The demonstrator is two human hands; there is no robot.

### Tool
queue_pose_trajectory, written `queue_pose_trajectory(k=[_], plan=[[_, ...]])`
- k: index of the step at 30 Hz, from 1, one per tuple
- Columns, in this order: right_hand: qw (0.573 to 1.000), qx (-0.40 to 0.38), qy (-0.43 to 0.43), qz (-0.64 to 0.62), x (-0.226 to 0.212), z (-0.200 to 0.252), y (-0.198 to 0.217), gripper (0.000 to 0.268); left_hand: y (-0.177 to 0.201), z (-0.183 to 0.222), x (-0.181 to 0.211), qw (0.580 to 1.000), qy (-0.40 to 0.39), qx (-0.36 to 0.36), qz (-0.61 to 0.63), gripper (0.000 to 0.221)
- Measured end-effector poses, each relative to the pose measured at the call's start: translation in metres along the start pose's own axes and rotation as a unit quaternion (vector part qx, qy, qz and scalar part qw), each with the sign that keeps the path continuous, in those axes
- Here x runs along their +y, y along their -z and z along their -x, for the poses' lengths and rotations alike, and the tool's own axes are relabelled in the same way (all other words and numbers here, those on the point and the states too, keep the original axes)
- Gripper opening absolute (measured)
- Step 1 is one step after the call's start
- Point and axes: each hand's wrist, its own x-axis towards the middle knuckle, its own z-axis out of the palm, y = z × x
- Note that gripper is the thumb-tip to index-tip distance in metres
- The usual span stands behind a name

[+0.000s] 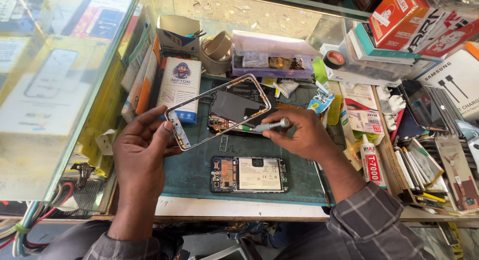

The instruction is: The person disassembles a smartphone, removes the screen and internal components, and then reassembles the device by placing the back cover and frame back onto the chassis. They use a screwdriver to manipulate screws and handle various small parts during the process.

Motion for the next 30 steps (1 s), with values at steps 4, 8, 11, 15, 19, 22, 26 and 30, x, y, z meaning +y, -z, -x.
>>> queue_pose_trajectory(k=[4, 8, 11, 15, 19, 22, 26, 30], plan=[[1.000, -0.018, 0.009, 0.000, -0.005, -0.002, -0.004, 0.024, 0.000, -0.001, -0.004, 1.000, 0.000, -0.006, -0.001, 0.035], [1.000, -0.022, 0.013, -0.014, -0.003, -0.001, -0.003, 0.025, 0.000, -0.002, -0.005, 1.000, 0.003, -0.006, -0.004, 0.035], [1.000, -0.015, -0.017, -0.015, 0.004, 0.004, -0.001, 0.024, 0.001, -0.002, -0.005, 1.000, 0.003, -0.002, -0.008, 0.035], [0.995, 0.001, 0.003, -0.103, 0.019, 0.009, -0.004, 0.020, 0.000, -0.002, -0.004, 1.000, 0.000, 0.004, 0.000, 0.034], [0.956, -0.048, -0.061, -0.284, 0.034, 0.009, -0.008, 0.021, 0.000, 0.000, -0.005, 1.000, -0.001, 0.007, -0.002, 0.034], [0.932, -0.077, -0.127, -0.332, 0.038, 0.010, -0.020, 0.025, -0.001, -0.001, -0.006, 1.000, 0.003, 0.006, -0.009, 0.034], [0.944, -0.099, -0.119, -0.290, 0.034, 0.015, -0.035, 0.022, -0.001, -0.001, -0.007, 1.000, 0.014, 0.002, -0.016, 0.034], [0.944, -0.100, -0.107, -0.297, 0.033, 0.016, -0.040, 0.021, -0.001, -0.001, -0.008, 1.000, 0.015, 0.000, -0.024, 0.034]])
